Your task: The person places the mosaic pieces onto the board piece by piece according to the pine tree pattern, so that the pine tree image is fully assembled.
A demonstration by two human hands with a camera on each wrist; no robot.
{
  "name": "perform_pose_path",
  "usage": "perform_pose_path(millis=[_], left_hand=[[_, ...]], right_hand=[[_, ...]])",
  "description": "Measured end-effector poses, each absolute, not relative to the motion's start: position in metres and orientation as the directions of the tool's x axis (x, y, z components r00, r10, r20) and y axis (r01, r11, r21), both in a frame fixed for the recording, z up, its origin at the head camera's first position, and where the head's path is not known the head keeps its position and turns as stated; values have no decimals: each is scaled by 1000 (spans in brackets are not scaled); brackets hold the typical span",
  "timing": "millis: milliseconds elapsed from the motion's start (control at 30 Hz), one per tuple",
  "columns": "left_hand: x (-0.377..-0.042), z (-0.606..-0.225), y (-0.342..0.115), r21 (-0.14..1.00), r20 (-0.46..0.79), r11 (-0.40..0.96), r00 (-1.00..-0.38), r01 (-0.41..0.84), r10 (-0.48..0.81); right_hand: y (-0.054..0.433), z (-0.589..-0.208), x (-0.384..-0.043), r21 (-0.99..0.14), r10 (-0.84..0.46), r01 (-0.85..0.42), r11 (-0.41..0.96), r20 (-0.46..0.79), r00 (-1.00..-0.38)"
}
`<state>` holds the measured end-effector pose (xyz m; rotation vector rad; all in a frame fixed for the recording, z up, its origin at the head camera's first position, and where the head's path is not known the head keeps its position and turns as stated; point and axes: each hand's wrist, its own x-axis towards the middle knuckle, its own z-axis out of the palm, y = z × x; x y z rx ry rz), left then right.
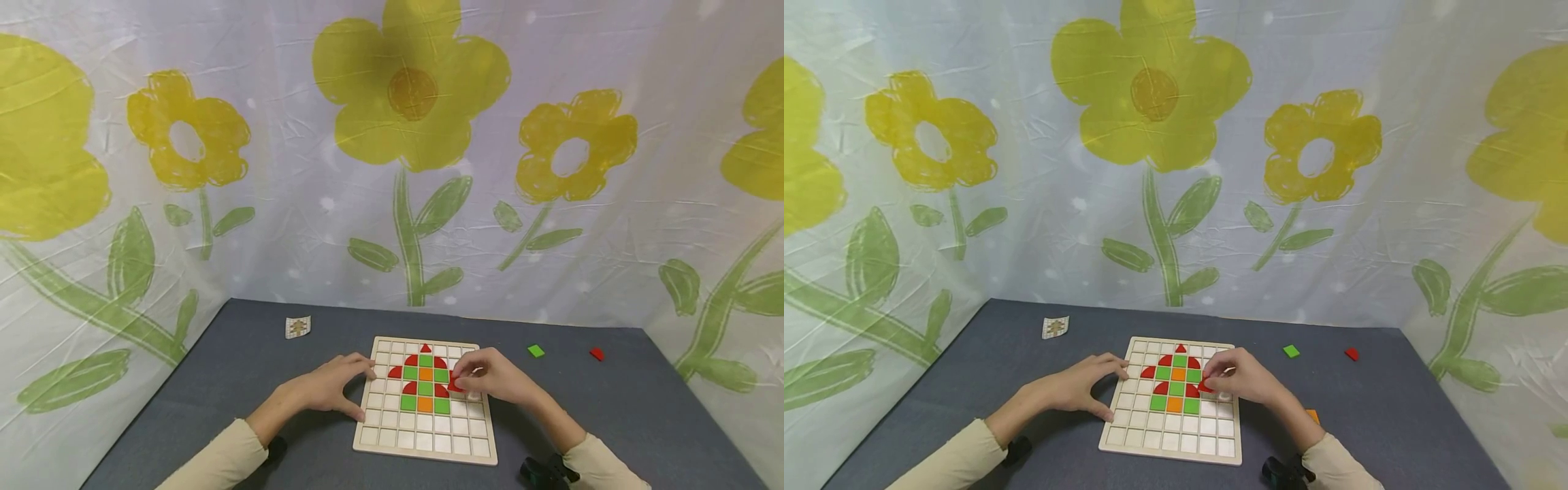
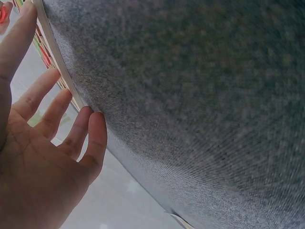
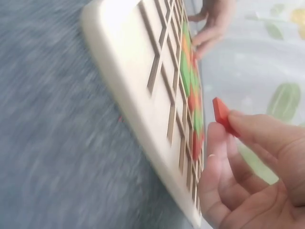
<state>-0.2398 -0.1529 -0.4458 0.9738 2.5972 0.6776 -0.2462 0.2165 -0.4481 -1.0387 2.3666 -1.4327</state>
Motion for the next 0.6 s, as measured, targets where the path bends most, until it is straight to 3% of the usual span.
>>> perform_pose_path(millis=[600], left_hand=[[-241, -447, -153, 508, -97, 666, -732, 546, 674]], right_hand=[[153, -446, -254, -851, -728, -476, 223, 180, -662]])
